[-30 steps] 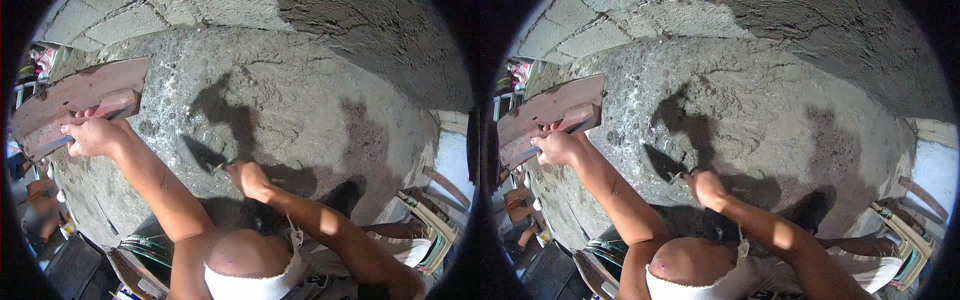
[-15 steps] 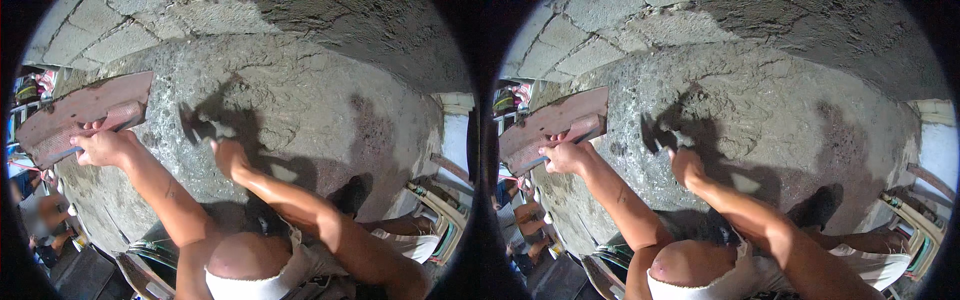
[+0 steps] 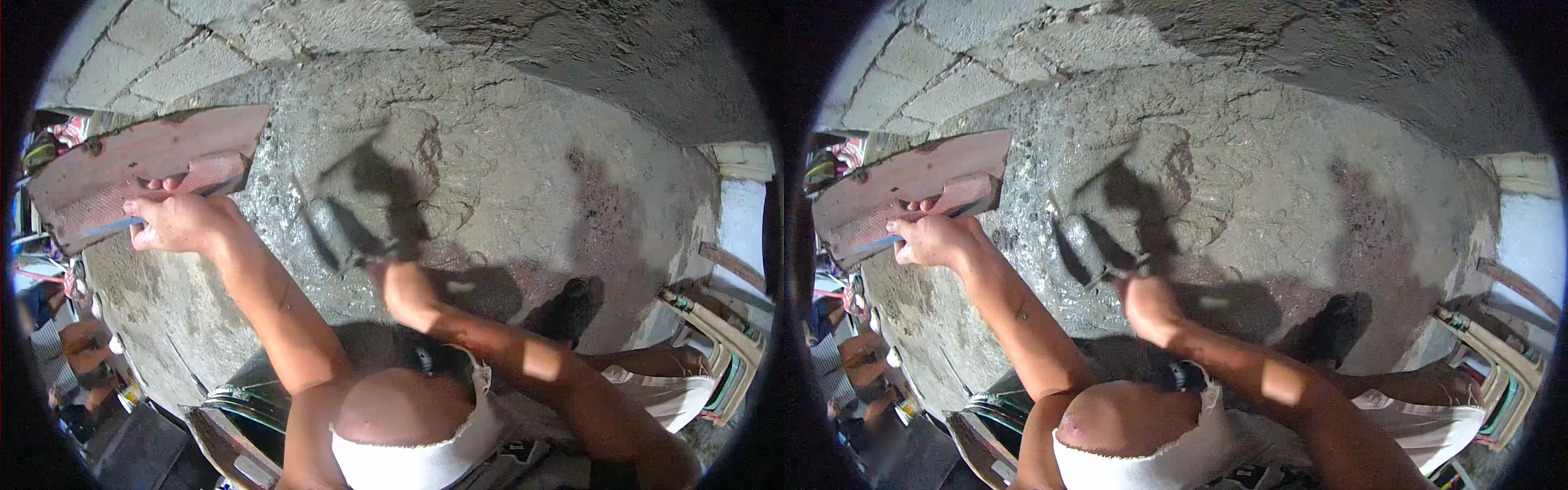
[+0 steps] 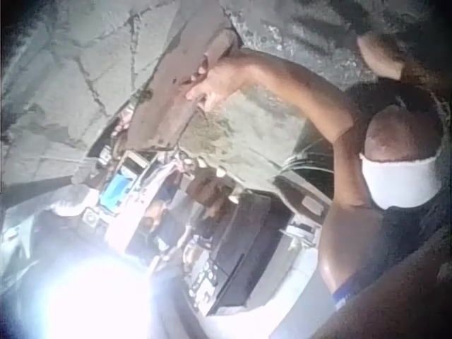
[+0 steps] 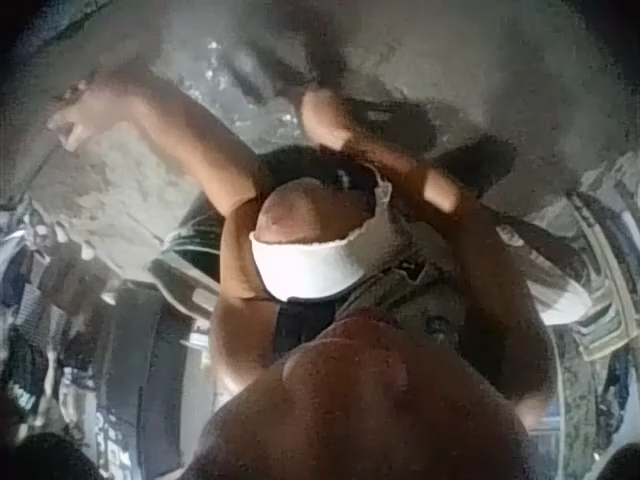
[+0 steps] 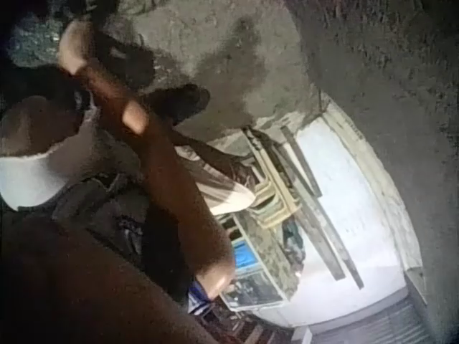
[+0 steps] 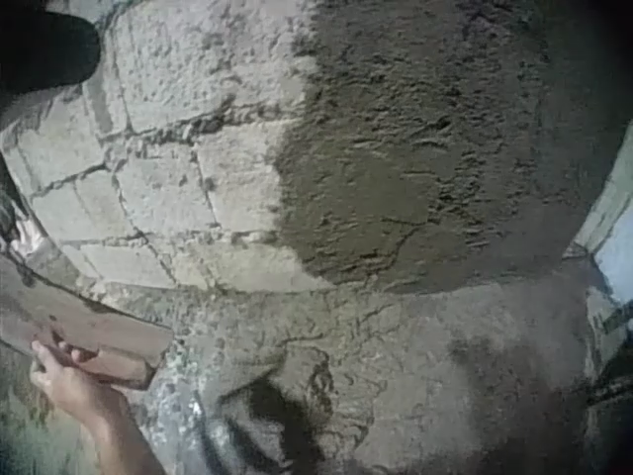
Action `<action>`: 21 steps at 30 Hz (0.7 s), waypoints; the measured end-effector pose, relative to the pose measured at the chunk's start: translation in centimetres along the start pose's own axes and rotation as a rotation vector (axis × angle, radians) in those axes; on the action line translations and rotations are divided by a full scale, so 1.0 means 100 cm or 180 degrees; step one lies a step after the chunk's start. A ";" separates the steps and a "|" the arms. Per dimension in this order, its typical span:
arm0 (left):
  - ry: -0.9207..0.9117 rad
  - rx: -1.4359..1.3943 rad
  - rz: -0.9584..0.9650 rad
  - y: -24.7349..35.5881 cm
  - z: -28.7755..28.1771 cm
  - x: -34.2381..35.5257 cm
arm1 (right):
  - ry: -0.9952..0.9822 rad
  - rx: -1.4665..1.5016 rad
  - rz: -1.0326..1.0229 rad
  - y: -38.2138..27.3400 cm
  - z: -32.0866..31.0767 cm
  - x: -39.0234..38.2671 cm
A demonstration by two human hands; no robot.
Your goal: Applying and smoothing wet cement/plaster onto a brick wall using a trowel and hawk.
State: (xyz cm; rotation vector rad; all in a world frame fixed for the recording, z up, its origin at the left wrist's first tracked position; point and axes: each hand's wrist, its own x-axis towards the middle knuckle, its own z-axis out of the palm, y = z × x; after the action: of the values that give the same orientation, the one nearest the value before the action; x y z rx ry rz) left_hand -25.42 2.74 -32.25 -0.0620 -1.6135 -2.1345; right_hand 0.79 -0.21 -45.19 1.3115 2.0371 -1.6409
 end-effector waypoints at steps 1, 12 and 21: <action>0.0021 -0.0071 -0.0044 0.004 0.003 -0.003 | 0.0207 -0.0523 -0.0370 0.001 0.028 0.017; -0.0119 -0.0035 -0.0091 -0.011 -0.008 -0.016 | 0.1429 -0.0697 -0.0479 0.045 -0.072 -0.008; -0.0338 -0.0046 -0.0352 -0.012 0.004 -0.039 | 0.0181 -0.1001 -0.0597 0.059 -0.006 -0.006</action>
State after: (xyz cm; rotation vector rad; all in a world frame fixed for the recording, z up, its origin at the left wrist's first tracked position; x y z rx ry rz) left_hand -22.46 4.65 -34.37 -0.0945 -1.6976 -2.2611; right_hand 5.72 -0.10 -48.59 1.0985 2.3952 -1.2895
